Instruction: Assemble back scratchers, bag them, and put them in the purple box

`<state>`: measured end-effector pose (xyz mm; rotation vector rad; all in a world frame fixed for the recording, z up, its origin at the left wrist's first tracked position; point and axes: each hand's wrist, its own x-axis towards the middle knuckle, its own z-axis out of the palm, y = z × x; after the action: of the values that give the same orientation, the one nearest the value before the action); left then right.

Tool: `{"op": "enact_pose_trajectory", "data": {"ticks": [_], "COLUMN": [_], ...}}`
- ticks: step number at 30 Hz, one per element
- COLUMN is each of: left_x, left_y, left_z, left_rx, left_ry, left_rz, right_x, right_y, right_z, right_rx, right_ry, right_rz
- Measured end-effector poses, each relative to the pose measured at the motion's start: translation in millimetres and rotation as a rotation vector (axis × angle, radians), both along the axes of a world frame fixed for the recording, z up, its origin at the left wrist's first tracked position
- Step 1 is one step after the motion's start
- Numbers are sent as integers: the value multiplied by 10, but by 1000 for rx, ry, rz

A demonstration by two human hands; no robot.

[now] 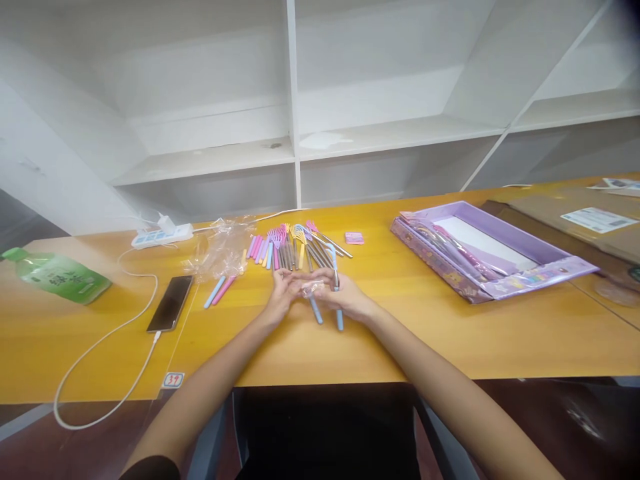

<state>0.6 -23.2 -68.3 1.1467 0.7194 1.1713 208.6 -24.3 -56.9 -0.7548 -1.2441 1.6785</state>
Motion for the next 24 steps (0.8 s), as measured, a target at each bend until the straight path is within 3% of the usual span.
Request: {"op": "enact_pose_trajectory", "data": {"ticks": [4, 10, 24], "left_x": [-59, -94, -143], "left_y": [28, -14, 28], "left_z": [72, 151, 189], "left_rx": [-189, -195, -149], "left_ry": [-106, -159, -185], "left_rz": [-171, -360, -227], "right_x": [-23, -7, 12], "right_y": [-49, -72, -159], "right_z": [-2, 48, 174], "right_rx": [41, 64, 88], "right_ry": [-15, -20, 15], "right_rz": [86, 165, 215]}}
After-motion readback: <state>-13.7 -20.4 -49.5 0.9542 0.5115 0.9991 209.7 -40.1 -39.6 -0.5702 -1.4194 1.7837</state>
